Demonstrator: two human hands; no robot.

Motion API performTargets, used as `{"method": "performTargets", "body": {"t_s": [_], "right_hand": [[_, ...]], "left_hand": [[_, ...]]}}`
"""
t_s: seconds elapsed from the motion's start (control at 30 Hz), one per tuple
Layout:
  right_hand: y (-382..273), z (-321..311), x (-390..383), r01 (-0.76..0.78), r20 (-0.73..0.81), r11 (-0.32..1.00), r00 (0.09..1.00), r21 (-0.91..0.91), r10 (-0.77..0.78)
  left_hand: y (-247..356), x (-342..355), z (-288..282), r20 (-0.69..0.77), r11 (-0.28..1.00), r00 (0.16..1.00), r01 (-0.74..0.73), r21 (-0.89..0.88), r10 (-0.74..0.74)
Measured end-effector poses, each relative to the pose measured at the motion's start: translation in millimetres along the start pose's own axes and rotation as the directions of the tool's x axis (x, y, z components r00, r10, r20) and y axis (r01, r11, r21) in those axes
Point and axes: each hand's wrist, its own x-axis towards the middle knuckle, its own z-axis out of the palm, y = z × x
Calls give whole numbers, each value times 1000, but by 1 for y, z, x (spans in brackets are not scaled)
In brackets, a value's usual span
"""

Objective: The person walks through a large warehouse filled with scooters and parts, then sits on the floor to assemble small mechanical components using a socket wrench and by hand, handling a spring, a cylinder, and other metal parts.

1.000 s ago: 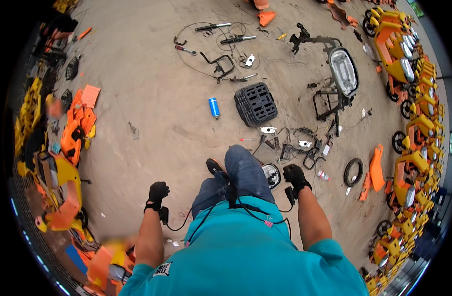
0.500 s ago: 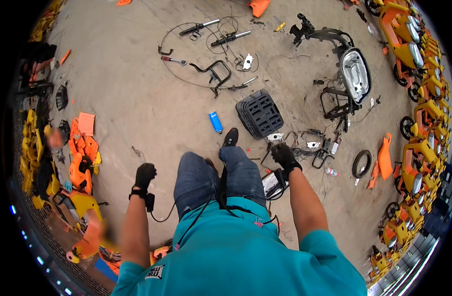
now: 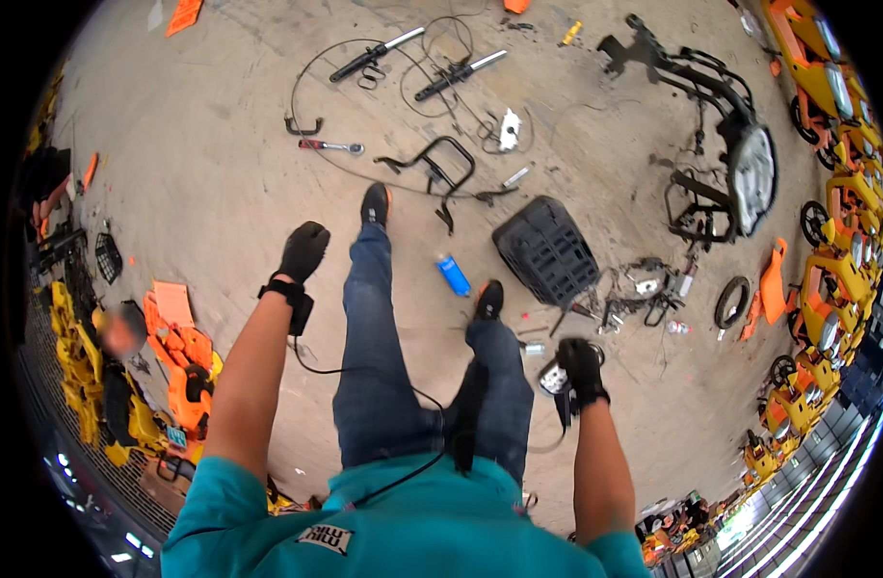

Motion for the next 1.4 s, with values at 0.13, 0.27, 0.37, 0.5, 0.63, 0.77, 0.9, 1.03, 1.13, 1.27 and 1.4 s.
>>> {"method": "performTargets", "body": {"t_s": [0.13,0.27,0.37,0.5,0.63,0.77,0.9,1.03,1.13,1.27,1.4], "right_hand": [[-89,45,-13,-584,272,493,778,645,567],[-192,54,12,-707,381,341,651,619,657],[-251,45,43,-724,442,285,633,628,636],[-285,59,99,-751,465,299,617,589,635],[-308,75,135,-822,505,367,560,435,657],[-296,96,131,-837,562,233,513,496,648],[-311,87,160,-777,493,312,601,547,629],[-306,90,167,-771,474,306,599,559,645],[-306,80,172,-781,489,235,563,578,666],[-290,85,171,-716,446,382,677,584,586],[-260,120,171,-565,243,449,768,692,592]], "left_hand": [[-74,120,38,71,961,994,56,271,-78],[-86,214,60,198,881,938,173,440,-284],[-116,263,80,202,813,943,107,572,-266],[-166,329,115,180,742,979,-50,669,-97],[-206,373,164,173,634,978,-205,746,113],[-237,397,191,180,528,926,-340,778,331],[-250,413,186,292,558,900,-431,709,325],[-236,415,184,340,610,903,-429,666,264],[-197,421,156,248,818,926,-370,441,285],[-126,423,118,-62,931,931,-353,89,359],[-10,381,94,-39,895,938,-340,-287,344]]}}
